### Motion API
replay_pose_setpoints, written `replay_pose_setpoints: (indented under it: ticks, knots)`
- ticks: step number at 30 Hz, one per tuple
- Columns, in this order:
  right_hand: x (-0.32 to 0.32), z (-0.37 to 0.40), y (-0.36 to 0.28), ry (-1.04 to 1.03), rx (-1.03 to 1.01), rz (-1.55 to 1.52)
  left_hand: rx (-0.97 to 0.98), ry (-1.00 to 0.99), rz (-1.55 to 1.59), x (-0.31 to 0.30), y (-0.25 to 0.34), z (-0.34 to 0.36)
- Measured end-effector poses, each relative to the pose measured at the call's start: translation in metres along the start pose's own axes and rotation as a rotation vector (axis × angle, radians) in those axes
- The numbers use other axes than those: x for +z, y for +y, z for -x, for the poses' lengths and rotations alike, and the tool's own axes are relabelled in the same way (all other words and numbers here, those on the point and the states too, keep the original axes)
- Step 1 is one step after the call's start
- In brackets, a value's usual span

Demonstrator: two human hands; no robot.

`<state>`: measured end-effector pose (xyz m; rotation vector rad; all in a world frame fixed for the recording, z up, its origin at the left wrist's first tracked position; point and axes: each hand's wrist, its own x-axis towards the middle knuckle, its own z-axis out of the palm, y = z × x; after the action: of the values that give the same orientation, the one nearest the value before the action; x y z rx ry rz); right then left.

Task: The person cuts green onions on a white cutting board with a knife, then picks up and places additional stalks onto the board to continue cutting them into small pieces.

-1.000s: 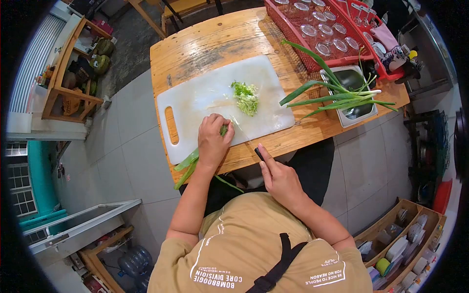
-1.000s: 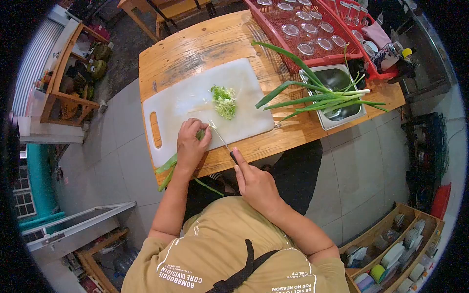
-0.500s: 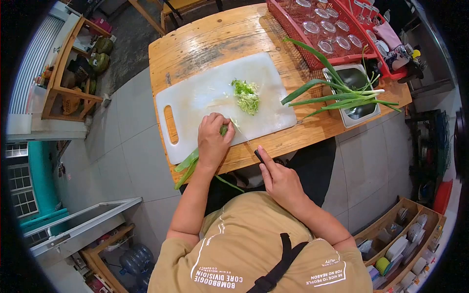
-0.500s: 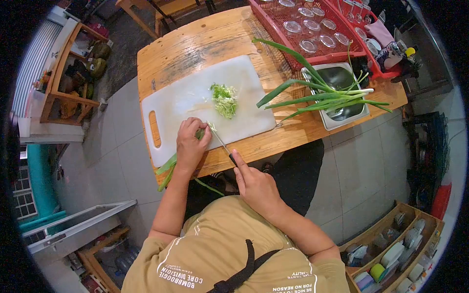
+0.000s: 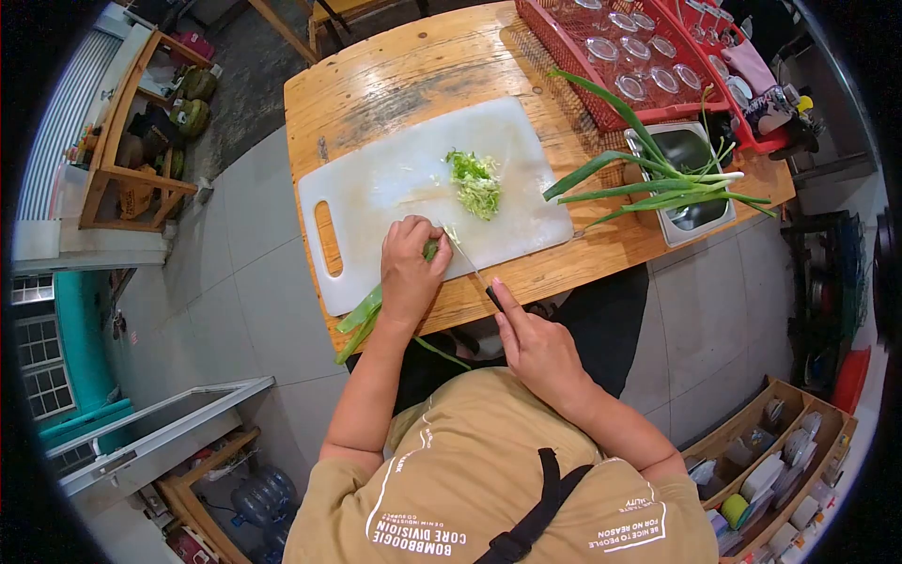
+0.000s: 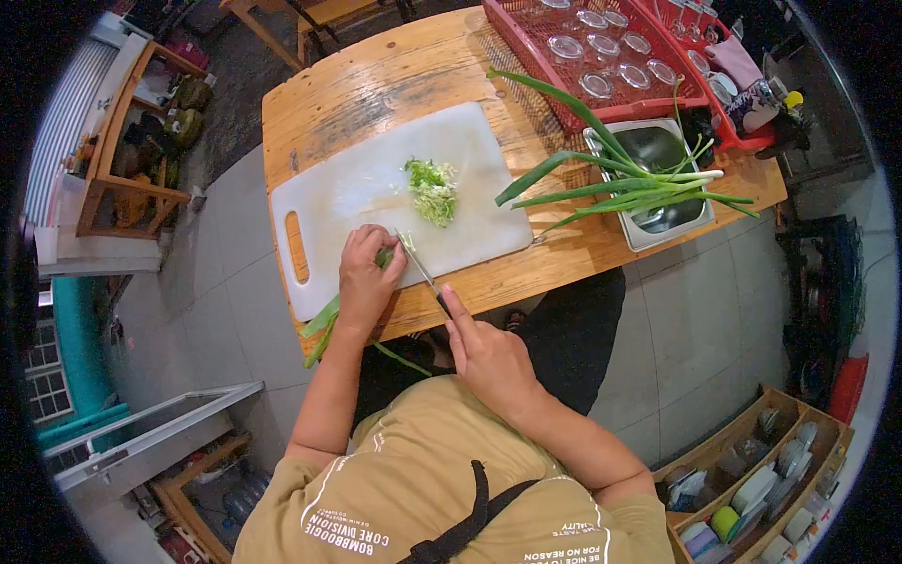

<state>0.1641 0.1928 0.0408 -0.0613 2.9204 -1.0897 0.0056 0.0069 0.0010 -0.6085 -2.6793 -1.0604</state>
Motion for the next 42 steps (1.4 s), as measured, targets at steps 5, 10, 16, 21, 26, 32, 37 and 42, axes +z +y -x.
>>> replay_pose_setpoints:
  ticks: [5, 10, 16, 21, 26, 32, 37, 42]
  knots:
    - [0.005, -0.004, 0.002, -0.005, 0.011, 0.012, 0.013, 0.002, 0.020, 0.002, -0.001, 0.000]
    - [0.008, -0.004, 0.003, 0.016, -0.012, 0.007, -0.005, -0.015, 0.016, -0.002, 0.001, -0.001]
    - [0.014, -0.005, 0.005, 0.024, -0.009, 0.043, -0.002, -0.008, 0.016, -0.001, 0.001, 0.000]
    - [0.007, 0.003, 0.000, -0.052, 0.047, 0.134, -0.002, -0.002, 0.022, -0.003, 0.001, 0.000]
    - [0.026, -0.008, 0.007, 0.082, -0.021, 0.104, 0.013, -0.005, 0.012, 0.001, 0.000, 0.002]
    - [0.014, 0.001, 0.006, -0.001, 0.005, 0.168, 0.009, 0.000, 0.023, -0.001, -0.002, 0.002]
    - [0.024, -0.010, 0.011, 0.052, -0.023, 0.148, 0.016, 0.001, 0.012, 0.001, -0.002, 0.002]
    - [0.010, -0.010, 0.011, 0.086, -0.010, 0.093, -0.005, -0.001, 0.024, -0.001, -0.002, 0.002]
